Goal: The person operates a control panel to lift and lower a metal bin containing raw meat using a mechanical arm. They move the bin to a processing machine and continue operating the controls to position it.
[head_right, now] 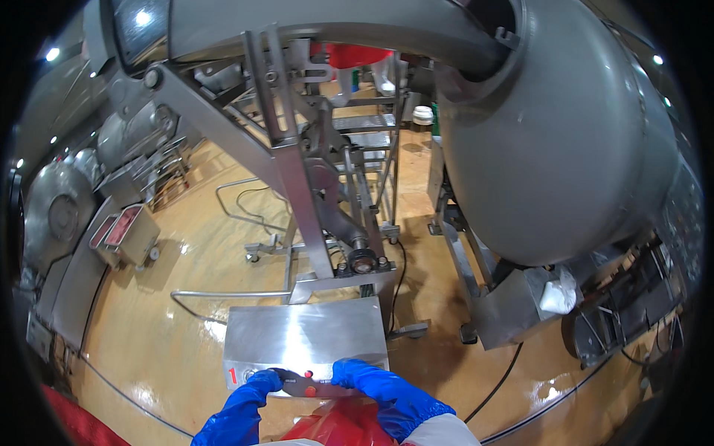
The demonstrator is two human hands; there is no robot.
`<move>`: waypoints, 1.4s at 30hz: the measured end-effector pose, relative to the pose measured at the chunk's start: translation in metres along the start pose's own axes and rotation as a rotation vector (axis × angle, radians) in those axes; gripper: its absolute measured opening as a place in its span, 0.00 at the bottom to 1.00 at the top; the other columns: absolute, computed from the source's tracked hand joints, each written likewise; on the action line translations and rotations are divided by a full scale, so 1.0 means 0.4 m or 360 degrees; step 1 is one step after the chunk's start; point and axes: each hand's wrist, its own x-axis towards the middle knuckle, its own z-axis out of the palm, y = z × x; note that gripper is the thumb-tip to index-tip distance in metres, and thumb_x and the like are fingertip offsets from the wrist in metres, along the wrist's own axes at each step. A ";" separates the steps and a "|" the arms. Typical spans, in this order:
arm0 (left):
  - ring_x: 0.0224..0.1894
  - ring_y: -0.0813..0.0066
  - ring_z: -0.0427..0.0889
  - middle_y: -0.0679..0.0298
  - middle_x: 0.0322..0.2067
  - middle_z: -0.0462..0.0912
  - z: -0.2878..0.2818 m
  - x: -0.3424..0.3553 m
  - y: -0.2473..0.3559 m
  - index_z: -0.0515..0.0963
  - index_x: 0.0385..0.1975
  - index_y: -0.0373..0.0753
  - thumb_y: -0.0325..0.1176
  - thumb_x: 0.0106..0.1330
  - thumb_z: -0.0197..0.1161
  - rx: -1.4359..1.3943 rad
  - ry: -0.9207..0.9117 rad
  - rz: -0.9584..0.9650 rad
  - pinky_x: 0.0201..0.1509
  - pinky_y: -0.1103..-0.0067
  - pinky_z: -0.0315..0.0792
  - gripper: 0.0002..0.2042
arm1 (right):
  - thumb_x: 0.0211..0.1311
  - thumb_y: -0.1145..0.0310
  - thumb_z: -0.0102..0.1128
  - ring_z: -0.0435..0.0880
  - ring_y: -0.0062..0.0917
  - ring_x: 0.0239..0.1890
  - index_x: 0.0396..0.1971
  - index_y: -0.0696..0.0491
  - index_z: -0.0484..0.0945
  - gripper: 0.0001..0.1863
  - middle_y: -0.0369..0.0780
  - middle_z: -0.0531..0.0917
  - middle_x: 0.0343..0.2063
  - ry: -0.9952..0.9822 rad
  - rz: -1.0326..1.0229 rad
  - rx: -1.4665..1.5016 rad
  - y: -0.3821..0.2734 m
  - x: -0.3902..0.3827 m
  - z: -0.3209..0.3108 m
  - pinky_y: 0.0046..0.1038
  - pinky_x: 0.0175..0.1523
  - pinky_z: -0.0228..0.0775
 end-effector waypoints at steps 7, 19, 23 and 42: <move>0.60 0.51 0.86 0.50 0.56 0.87 0.015 -0.024 -0.016 0.88 0.54 0.43 0.47 0.65 0.63 -0.0001 -0.0003 -0.0055 0.66 0.60 0.78 0.22 | 0.61 0.50 0.69 0.89 0.37 0.26 0.32 0.53 0.91 0.19 0.44 0.89 0.26 -0.0180 0.0144 -0.0153 -0.060 -0.001 -0.035 0.42 0.36 0.79; 0.59 0.53 0.87 0.49 0.55 0.88 -0.008 -0.070 -0.058 0.89 0.52 0.44 0.45 0.61 0.64 0.0018 0.0040 0.0183 0.65 0.61 0.78 0.22 | 0.63 0.46 0.67 0.86 0.33 0.23 0.25 0.53 0.89 0.23 0.42 0.88 0.21 -0.0193 0.0185 -0.0302 -0.055 0.085 0.024 0.41 0.33 0.76; 0.57 0.52 0.88 0.50 0.53 0.89 -0.033 -0.086 -0.071 0.89 0.50 0.43 0.45 0.61 0.65 0.0001 -0.0012 0.0237 0.62 0.62 0.79 0.21 | 0.63 0.47 0.66 0.85 0.34 0.23 0.25 0.54 0.89 0.23 0.44 0.88 0.23 -0.0237 0.0166 -0.0024 -0.017 0.115 0.041 0.43 0.34 0.76; 0.62 0.51 0.85 0.52 0.59 0.86 -0.048 -0.106 -0.129 0.89 0.55 0.47 0.51 0.64 0.66 -0.0130 0.0004 0.0224 0.67 0.59 0.77 0.23 | 0.64 0.49 0.70 0.84 0.29 0.22 0.29 0.51 0.89 0.19 0.40 0.86 0.22 -0.0545 0.0327 0.0245 -0.037 0.188 0.036 0.35 0.28 0.75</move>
